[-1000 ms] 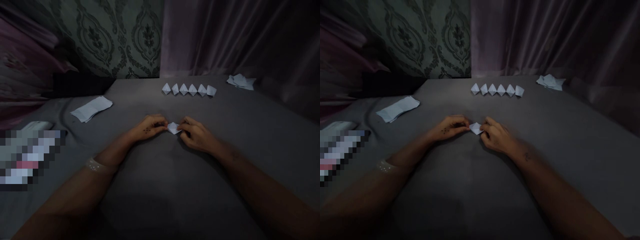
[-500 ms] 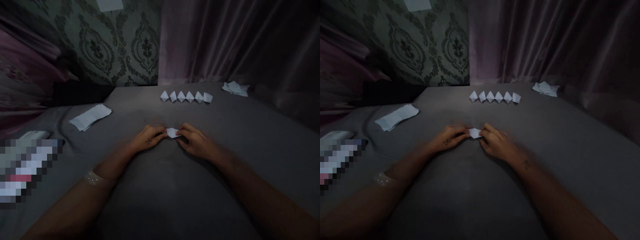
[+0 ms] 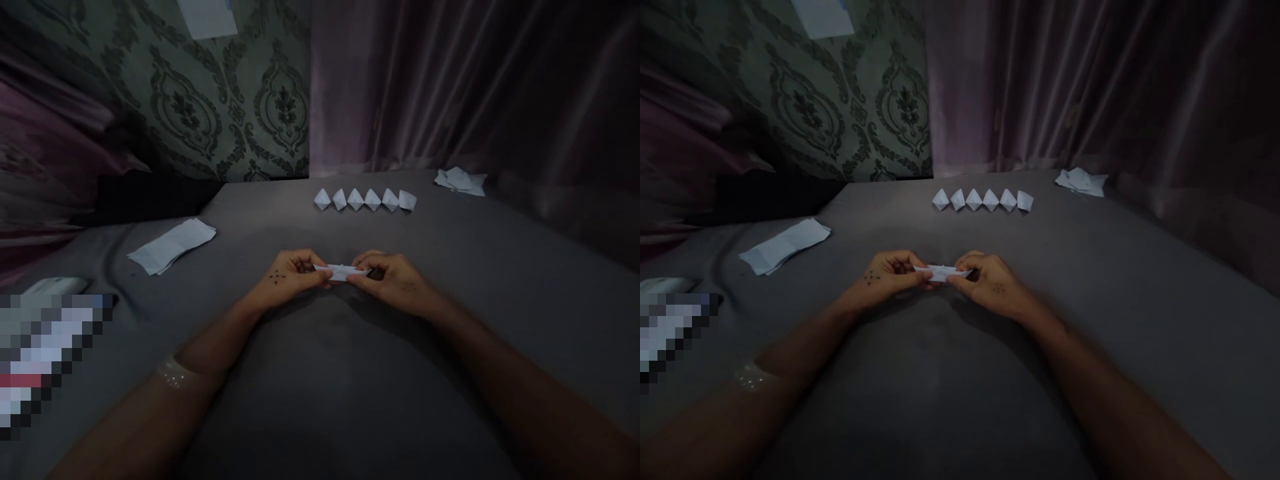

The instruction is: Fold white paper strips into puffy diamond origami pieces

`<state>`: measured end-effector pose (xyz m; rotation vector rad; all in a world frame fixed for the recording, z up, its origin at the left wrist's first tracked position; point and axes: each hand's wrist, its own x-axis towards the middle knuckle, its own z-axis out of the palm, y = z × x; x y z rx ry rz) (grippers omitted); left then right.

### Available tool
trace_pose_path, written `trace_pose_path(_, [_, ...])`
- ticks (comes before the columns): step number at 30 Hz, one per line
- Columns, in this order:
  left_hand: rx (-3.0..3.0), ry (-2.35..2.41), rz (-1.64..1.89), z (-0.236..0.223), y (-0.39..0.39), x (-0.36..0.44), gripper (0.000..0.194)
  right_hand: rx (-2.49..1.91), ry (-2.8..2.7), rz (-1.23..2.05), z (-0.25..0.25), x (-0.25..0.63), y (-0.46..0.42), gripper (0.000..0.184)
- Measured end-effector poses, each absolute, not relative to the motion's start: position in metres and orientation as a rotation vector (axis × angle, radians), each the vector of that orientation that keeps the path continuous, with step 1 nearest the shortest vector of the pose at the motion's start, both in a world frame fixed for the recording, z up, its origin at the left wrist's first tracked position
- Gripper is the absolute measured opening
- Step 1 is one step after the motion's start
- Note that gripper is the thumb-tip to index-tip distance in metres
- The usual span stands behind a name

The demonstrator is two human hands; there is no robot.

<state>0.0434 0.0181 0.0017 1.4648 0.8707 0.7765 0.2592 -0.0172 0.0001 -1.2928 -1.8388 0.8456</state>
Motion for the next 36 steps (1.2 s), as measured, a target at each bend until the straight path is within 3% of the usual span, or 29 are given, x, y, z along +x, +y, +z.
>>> trace_pose_path(5, [1.495,0.884,0.794,0.003,0.016,0.043,0.027,-1.449,-1.593,1.096,-0.002,0.257,-0.018,0.029])
trace_pose_path(11, [1.549,0.881,0.855,0.002,0.015,0.045,0.025,-1.401,-1.457,1.069,0.0,0.25,-0.017,0.027])
trace_pose_path(16, [1.583,0.835,0.9,0.0,0.015,0.048,0.028,-1.347,-1.411,1.133,0.006,0.249,-0.016,0.048])
trace_pose_path(24, [1.529,0.837,0.903,-0.002,0.015,0.055,0.038,-1.374,-1.529,1.372,0.001,0.255,-0.015,0.018])
trace_pose_path(31, [1.205,0.894,1.079,-0.005,0.016,0.065,0.032,-1.297,-1.357,1.485,0.002,0.248,-0.014,0.016])
trace_pose_path(36, [0.824,0.864,1.011,0.0,0.009,0.07,0.025,-1.209,-1.164,1.554,-0.002,0.245,-0.018,0.018])
